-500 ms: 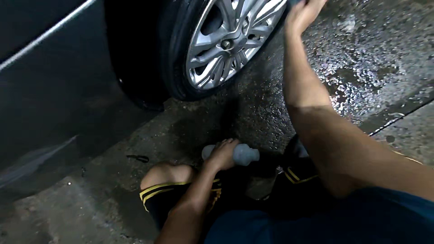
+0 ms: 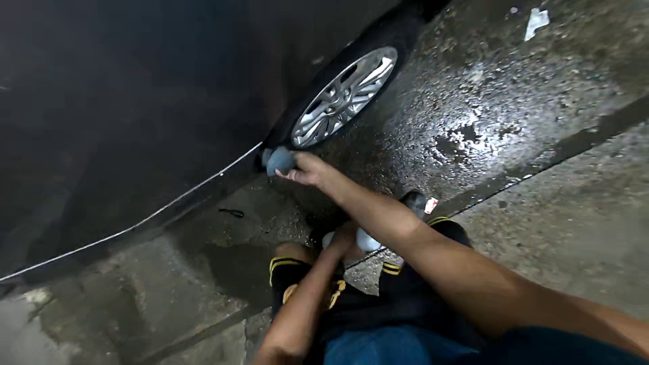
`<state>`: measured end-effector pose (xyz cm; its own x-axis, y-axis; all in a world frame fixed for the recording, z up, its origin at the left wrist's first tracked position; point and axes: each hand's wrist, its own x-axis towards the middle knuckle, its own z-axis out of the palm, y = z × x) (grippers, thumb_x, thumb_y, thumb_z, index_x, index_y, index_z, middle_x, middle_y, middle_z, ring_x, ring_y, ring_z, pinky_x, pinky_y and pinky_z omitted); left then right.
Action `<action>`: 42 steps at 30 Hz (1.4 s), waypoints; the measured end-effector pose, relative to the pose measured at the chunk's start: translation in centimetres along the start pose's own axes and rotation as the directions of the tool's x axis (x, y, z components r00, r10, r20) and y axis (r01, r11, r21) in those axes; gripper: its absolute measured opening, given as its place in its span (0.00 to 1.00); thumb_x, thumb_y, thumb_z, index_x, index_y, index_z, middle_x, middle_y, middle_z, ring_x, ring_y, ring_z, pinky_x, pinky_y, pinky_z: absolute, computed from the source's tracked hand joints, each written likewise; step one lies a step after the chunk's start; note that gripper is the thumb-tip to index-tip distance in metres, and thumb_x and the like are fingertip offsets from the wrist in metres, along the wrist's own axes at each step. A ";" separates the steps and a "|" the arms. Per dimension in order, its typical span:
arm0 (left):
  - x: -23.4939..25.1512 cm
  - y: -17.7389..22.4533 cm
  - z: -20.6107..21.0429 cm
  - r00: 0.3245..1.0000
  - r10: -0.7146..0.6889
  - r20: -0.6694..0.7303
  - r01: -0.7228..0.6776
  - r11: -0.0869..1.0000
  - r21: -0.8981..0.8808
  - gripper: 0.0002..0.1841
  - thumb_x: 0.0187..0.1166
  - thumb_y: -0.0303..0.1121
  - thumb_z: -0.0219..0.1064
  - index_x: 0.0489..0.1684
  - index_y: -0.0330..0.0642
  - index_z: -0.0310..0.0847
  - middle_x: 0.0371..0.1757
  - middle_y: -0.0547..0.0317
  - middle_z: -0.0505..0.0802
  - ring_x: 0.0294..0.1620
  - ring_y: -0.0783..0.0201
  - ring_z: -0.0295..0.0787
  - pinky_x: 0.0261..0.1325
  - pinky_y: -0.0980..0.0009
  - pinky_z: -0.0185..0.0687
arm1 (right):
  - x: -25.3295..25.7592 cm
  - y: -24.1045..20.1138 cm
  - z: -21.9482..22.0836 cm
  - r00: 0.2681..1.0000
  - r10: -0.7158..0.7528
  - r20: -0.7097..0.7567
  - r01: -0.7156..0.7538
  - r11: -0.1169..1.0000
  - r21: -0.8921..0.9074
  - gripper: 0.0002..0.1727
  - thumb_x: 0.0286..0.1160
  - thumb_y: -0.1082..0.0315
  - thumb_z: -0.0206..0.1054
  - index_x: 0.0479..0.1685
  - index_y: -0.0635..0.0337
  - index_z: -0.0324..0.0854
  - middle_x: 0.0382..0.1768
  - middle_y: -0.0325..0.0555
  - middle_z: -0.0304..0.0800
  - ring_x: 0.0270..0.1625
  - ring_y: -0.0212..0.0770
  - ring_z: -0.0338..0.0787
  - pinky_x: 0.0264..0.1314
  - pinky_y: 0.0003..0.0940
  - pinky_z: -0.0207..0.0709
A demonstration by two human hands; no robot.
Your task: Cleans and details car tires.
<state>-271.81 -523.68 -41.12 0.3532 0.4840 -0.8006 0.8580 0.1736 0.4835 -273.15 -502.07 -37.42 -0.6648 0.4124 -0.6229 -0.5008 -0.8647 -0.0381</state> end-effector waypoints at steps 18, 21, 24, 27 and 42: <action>-1.4 56.1 -24.6 0.914 0.328 -0.239 -0.214 0.890 0.402 0.55 0.44 0.57 0.89 0.83 0.53 0.71 0.77 0.49 0.83 0.79 0.47 0.77 0.79 0.40 0.73 | -71.4 -33.6 -18.8 0.570 -0.605 -0.556 0.695 0.716 -0.068 0.32 0.86 0.43 0.58 0.81 0.52 0.67 0.67 0.55 0.85 0.64 0.54 0.89 0.63 0.55 0.87; 3.5 69.3 -27.5 0.856 0.476 -0.204 -0.286 0.762 0.581 0.53 0.43 0.61 0.87 0.80 0.55 0.74 0.73 0.50 0.86 0.77 0.46 0.79 0.75 0.39 0.76 | -74.6 -38.9 -20.8 0.599 -0.621 -0.505 0.721 0.693 0.002 0.31 0.86 0.44 0.58 0.80 0.53 0.70 0.67 0.55 0.86 0.65 0.54 0.89 0.64 0.57 0.86; 8.2 84.0 -31.2 0.785 0.598 -0.162 -0.281 0.576 0.767 0.49 0.45 0.57 0.84 0.78 0.57 0.76 0.71 0.49 0.86 0.74 0.43 0.80 0.70 0.38 0.76 | -77.9 -47.4 -21.4 0.579 -0.680 -0.449 0.773 0.634 0.036 0.31 0.86 0.45 0.58 0.79 0.54 0.70 0.67 0.56 0.85 0.66 0.56 0.88 0.65 0.59 0.85; 12.2 99.1 -34.2 0.704 0.709 -0.053 -0.272 0.338 0.901 0.45 0.44 0.52 0.84 0.74 0.58 0.78 0.67 0.47 0.87 0.71 0.42 0.80 0.67 0.38 0.76 | -82.7 -56.3 -21.5 0.523 -0.745 -0.415 0.841 0.531 0.105 0.30 0.88 0.45 0.55 0.80 0.53 0.69 0.70 0.56 0.84 0.68 0.56 0.87 0.68 0.58 0.82; 20.3 166.1 -30.7 0.118 0.740 0.663 -0.082 -0.658 0.749 0.16 0.72 0.21 0.69 0.56 0.45 0.85 0.55 0.45 0.89 0.63 0.40 0.83 0.72 0.37 0.70 | -118.1 -97.4 -35.9 0.192 -0.979 -0.069 0.951 0.169 0.257 0.35 0.90 0.39 0.41 0.84 0.51 0.65 0.73 0.62 0.80 0.72 0.62 0.83 0.73 0.65 0.77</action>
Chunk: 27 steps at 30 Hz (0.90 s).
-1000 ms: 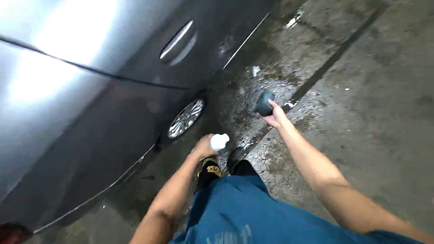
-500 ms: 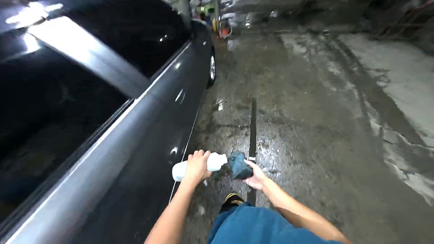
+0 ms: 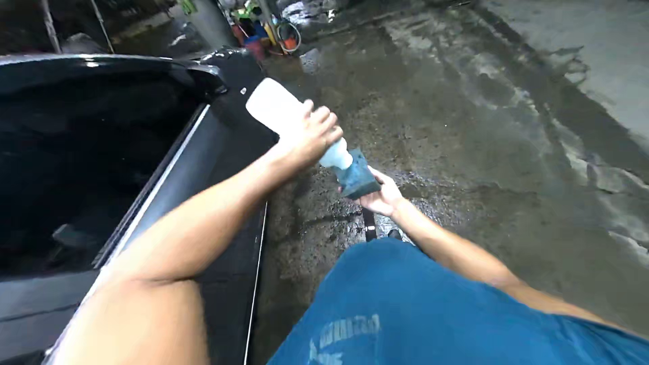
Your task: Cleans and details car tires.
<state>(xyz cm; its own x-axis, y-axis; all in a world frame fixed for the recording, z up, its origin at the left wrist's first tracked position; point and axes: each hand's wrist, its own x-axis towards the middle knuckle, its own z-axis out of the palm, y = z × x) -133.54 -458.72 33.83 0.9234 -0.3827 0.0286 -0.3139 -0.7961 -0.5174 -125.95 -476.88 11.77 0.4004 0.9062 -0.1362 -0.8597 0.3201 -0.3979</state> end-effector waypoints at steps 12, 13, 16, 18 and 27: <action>20.1 -28.5 4.4 0.992 -0.031 0.121 -0.005 0.957 0.290 0.12 0.82 0.18 0.58 0.57 0.37 0.80 0.52 0.40 0.86 0.57 0.38 0.82 0.69 0.40 0.66 | 34.2 -23.5 2.9 0.932 0.128 0.339 -0.137 0.991 0.003 0.37 0.90 0.36 0.35 0.83 0.52 0.65 0.73 0.64 0.78 0.69 0.61 0.84 0.69 0.59 0.80; 21.2 -30.8 6.0 0.991 -0.032 0.133 -0.010 0.953 0.302 0.12 0.82 0.17 0.58 0.57 0.36 0.80 0.52 0.40 0.86 0.57 0.38 0.82 0.69 0.40 0.67 | 37.6 -24.5 2.7 0.928 0.134 0.348 -0.149 0.989 0.016 0.37 0.90 0.37 0.36 0.84 0.53 0.64 0.74 0.65 0.77 0.70 0.62 0.83 0.70 0.59 0.80; 24.2 -37.9 10.8 0.984 -0.041 0.173 -0.017 0.947 0.321 0.12 0.81 0.16 0.58 0.56 0.35 0.80 0.53 0.39 0.85 0.59 0.37 0.82 0.68 0.40 0.70 | 47.5 -27.2 2.4 0.922 0.146 0.359 -0.157 0.988 0.001 0.37 0.90 0.37 0.36 0.83 0.53 0.65 0.73 0.64 0.78 0.69 0.61 0.83 0.70 0.59 0.80; 26.3 -43.1 13.8 0.979 -0.038 0.198 -0.027 0.950 0.312 0.11 0.79 0.16 0.61 0.54 0.35 0.82 0.53 0.38 0.86 0.60 0.36 0.83 0.68 0.39 0.71 | 53.2 -29.0 2.7 0.930 0.169 0.327 -0.166 0.985 -0.039 0.37 0.89 0.35 0.37 0.82 0.49 0.67 0.72 0.60 0.80 0.69 0.58 0.84 0.68 0.56 0.81; 33.7 -65.3 23.7 0.958 -0.040 0.284 -0.011 0.985 0.175 0.10 0.80 0.14 0.59 0.51 0.32 0.82 0.52 0.39 0.85 0.61 0.36 0.82 0.57 0.44 0.79 | 77.0 -34.2 3.4 0.911 0.248 0.331 -0.278 0.959 0.047 0.35 0.91 0.39 0.34 0.86 0.50 0.62 0.74 0.64 0.77 0.71 0.61 0.82 0.72 0.60 0.78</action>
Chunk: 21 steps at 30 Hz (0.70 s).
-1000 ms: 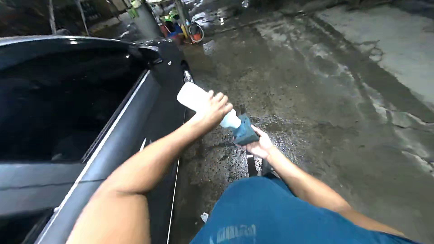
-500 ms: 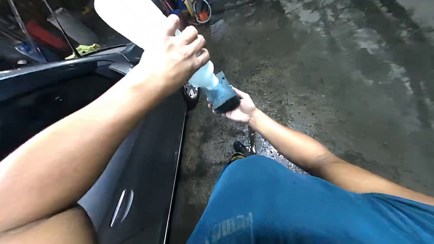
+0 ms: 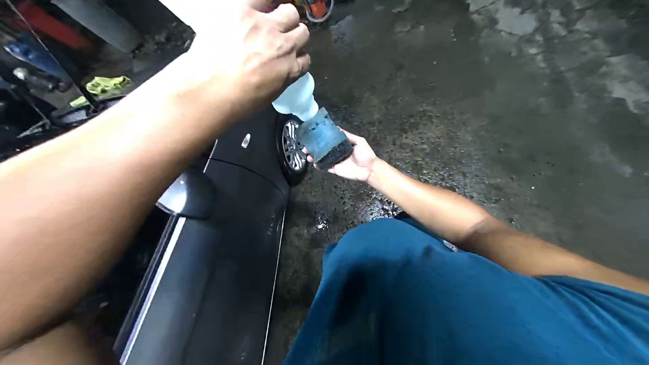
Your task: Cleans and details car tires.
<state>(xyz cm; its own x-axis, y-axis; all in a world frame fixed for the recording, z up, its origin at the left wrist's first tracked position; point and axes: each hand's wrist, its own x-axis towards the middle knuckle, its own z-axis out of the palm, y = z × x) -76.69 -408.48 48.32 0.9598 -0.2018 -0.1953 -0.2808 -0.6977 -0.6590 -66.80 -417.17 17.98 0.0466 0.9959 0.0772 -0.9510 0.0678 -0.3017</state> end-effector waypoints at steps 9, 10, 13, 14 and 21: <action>8.8 -12.8 10.1 0.942 -0.231 0.245 0.255 0.964 -0.070 0.14 0.76 0.13 0.62 0.55 0.37 0.82 0.54 0.42 0.85 0.55 0.39 0.85 0.47 0.43 0.81 | 17.9 -10.0 -7.6 0.976 0.219 0.017 -0.220 0.974 0.054 0.34 0.90 0.39 0.38 0.84 0.50 0.64 0.74 0.60 0.78 0.72 0.58 0.82 0.74 0.60 0.77; 10.0 -13.8 10.7 0.917 -0.275 0.288 0.306 0.950 -0.067 0.15 0.77 0.15 0.62 0.57 0.39 0.83 0.55 0.44 0.85 0.54 0.40 0.86 0.45 0.43 0.81 | 19.7 -11.3 -8.5 0.971 0.238 0.030 -0.239 0.970 0.052 0.34 0.90 0.39 0.38 0.84 0.50 0.65 0.73 0.60 0.79 0.71 0.58 0.83 0.74 0.59 0.77; 13.0 -18.0 12.6 0.848 -0.397 0.350 0.450 0.890 -0.081 0.14 0.80 0.16 0.61 0.58 0.41 0.83 0.56 0.44 0.86 0.53 0.39 0.86 0.43 0.41 0.80 | 24.8 -15.7 -10.0 0.954 0.292 0.067 -0.296 0.954 0.047 0.34 0.90 0.40 0.37 0.84 0.49 0.64 0.73 0.60 0.79 0.70 0.58 0.83 0.73 0.59 0.77; 13.8 -19.5 13.3 0.822 -0.428 0.375 0.491 0.867 -0.087 0.15 0.78 0.16 0.62 0.58 0.41 0.83 0.57 0.43 0.86 0.53 0.38 0.87 0.43 0.40 0.80 | 26.2 -17.2 -10.0 0.948 0.307 0.081 -0.311 0.950 0.044 0.34 0.90 0.40 0.37 0.85 0.49 0.63 0.73 0.61 0.78 0.70 0.59 0.83 0.72 0.59 0.78; 12.4 -23.5 24.6 0.632 -0.654 0.416 0.746 0.659 -0.099 0.29 0.48 0.23 0.84 0.56 0.42 0.85 0.55 0.37 0.87 0.62 0.30 0.81 0.65 0.28 0.67 | 34.0 -23.1 -10.1 0.924 0.355 0.139 -0.363 0.931 0.038 0.33 0.91 0.42 0.36 0.85 0.52 0.63 0.76 0.63 0.76 0.73 0.63 0.81 0.75 0.63 0.75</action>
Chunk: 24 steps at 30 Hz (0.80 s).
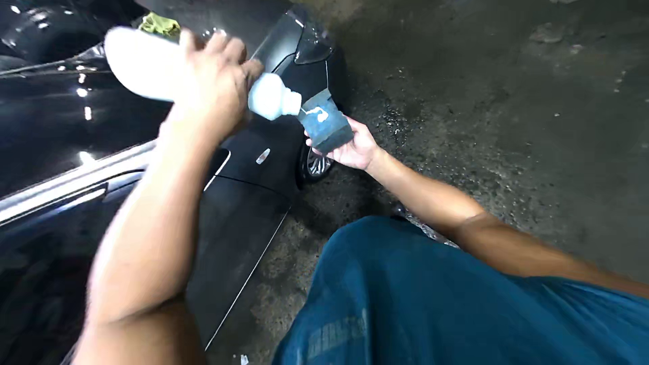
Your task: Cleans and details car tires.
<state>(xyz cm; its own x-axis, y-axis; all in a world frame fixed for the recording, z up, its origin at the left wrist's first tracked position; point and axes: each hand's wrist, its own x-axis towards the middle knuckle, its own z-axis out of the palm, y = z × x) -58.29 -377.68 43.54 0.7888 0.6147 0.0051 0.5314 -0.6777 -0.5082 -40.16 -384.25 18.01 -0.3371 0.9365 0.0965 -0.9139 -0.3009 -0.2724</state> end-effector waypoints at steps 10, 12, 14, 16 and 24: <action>-7.0 8.0 26.1 0.864 -0.491 0.112 0.462 0.687 -0.561 0.42 0.48 0.37 0.87 0.74 0.50 0.79 0.67 0.37 0.85 0.69 0.32 0.79 0.66 0.28 0.72 | 0.1 0.2 -7.7 0.988 0.062 -0.143 -0.078 0.991 -0.107 0.35 0.86 0.37 0.35 0.79 0.46 0.71 0.70 0.56 0.83 0.65 0.54 0.87 0.65 0.53 0.82; -9.5 12.5 33.5 0.823 -0.499 0.272 0.510 0.441 -0.738 0.44 0.54 0.41 0.89 0.79 0.50 0.75 0.73 0.42 0.83 0.73 0.40 0.79 0.71 0.34 0.76 | -0.2 0.7 -12.1 0.979 0.048 -0.196 -0.062 0.996 -0.069 0.37 0.83 0.33 0.42 0.82 0.44 0.69 0.74 0.56 0.80 0.69 0.57 0.85 0.69 0.59 0.80; -11.7 18.2 40.0 0.732 -0.449 0.513 0.598 0.063 -0.799 0.47 0.53 0.42 0.90 0.81 0.43 0.73 0.72 0.47 0.87 0.72 0.52 0.85 0.77 0.48 0.80 | -1.0 1.2 -17.8 0.967 0.037 -0.251 -0.045 0.999 -0.027 0.41 0.81 0.27 0.43 0.86 0.40 0.66 0.79 0.55 0.76 0.72 0.57 0.83 0.72 0.59 0.78; -12.4 24.1 44.7 0.590 -0.401 0.701 0.676 -0.230 -0.700 0.49 0.49 0.41 0.91 0.78 0.39 0.73 0.64 0.47 0.91 0.64 0.57 0.90 0.72 0.54 0.86 | -1.1 1.1 -25.0 0.945 0.014 -0.327 0.001 0.999 0.047 0.41 0.81 0.28 0.46 0.87 0.41 0.64 0.81 0.58 0.73 0.73 0.60 0.82 0.75 0.62 0.76; -5.3 40.7 62.3 0.527 -0.289 0.799 0.714 -0.360 -0.601 0.52 0.49 0.43 0.92 0.81 0.35 0.70 0.72 0.42 0.86 0.73 0.54 0.83 0.79 0.54 0.79 | 13.6 -1.6 -53.9 0.631 -0.216 -0.745 0.150 0.976 -0.157 0.30 0.94 0.50 0.47 0.91 0.47 0.52 0.77 0.55 0.77 0.74 0.57 0.82 0.72 0.62 0.81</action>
<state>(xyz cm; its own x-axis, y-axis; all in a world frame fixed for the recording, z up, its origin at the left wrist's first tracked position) -60.12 -383.41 -30.88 0.0149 0.8425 -0.5385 0.5572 0.4402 0.7041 -31.08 -361.34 -31.81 0.1536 0.7900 -0.5936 -0.9073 -0.1252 -0.4014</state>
